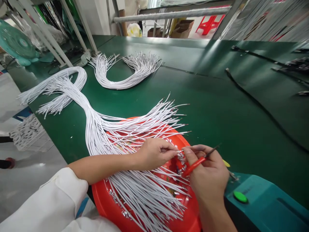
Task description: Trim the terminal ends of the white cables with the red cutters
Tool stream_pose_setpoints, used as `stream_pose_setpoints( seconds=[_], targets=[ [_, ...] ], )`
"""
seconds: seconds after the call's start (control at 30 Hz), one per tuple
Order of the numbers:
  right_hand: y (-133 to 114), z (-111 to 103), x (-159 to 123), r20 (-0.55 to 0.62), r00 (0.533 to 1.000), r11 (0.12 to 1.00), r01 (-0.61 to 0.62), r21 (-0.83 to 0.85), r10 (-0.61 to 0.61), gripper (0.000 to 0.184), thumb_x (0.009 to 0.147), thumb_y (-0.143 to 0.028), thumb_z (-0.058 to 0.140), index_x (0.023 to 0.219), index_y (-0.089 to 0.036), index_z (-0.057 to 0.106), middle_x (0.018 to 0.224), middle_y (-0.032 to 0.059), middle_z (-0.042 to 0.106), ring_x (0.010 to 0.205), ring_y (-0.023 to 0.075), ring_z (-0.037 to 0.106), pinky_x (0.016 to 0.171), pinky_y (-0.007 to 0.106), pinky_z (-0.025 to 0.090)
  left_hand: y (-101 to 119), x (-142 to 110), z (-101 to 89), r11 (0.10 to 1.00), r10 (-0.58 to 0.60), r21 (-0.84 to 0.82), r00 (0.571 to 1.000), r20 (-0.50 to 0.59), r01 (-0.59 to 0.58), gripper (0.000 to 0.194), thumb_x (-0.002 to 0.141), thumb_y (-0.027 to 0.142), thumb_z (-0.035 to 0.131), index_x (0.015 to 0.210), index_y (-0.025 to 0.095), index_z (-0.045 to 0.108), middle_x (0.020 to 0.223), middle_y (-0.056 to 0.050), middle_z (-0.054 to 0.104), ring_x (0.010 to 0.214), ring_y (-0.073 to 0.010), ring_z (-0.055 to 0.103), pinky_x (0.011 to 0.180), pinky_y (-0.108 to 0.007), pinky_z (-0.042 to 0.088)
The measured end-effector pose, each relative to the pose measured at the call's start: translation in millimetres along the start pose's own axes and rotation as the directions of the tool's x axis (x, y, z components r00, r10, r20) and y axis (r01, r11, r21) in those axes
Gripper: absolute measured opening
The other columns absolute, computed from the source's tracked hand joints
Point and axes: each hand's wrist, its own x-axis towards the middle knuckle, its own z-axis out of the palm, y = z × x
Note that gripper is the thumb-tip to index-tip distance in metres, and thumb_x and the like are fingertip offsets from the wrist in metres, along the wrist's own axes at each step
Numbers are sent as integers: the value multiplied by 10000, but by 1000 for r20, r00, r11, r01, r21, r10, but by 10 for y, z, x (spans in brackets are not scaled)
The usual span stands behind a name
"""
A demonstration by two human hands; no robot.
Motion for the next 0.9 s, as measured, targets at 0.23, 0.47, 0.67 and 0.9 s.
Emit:
stream_pose_setpoints(
  seconds=[0.23,0.47,0.67,0.9],
  targets=[
    [-43,-21,-9,192,981,988,32,-148,-3,277,666,-404,690,771,-189,549,580,-43,506,486,98,479,464,220,416,27,49,-11,950,-178,-274,982,-69,153,162,727,231,628,795,104,701,761,-63,695,643,-99,611,600,-190,483],
    [-15,-13,-45,456,889,889,237,-392,-36,179,727,-366,591,793,-200,600,619,-20,582,507,112,512,465,211,412,15,47,-4,905,-192,-397,980,-59,154,167,713,264,658,784,117,697,748,-54,694,673,-117,647,614,-203,517],
    [-40,11,-60,440,897,870,253,-423,-47,200,732,-384,552,787,-200,605,600,-19,584,490,116,508,458,207,405,12,27,-4,972,-131,-210,984,-121,104,143,722,238,645,778,119,700,763,-65,689,667,-123,636,595,-216,517],
    [-61,19,-61,431,900,826,295,-480,-71,192,735,-388,509,700,-206,558,510,-40,488,437,106,435,418,202,357,2,18,-4,992,-28,-124,991,-130,12,100,721,187,635,780,139,700,777,-44,698,709,-112,638,661,-209,513]
  ],
)
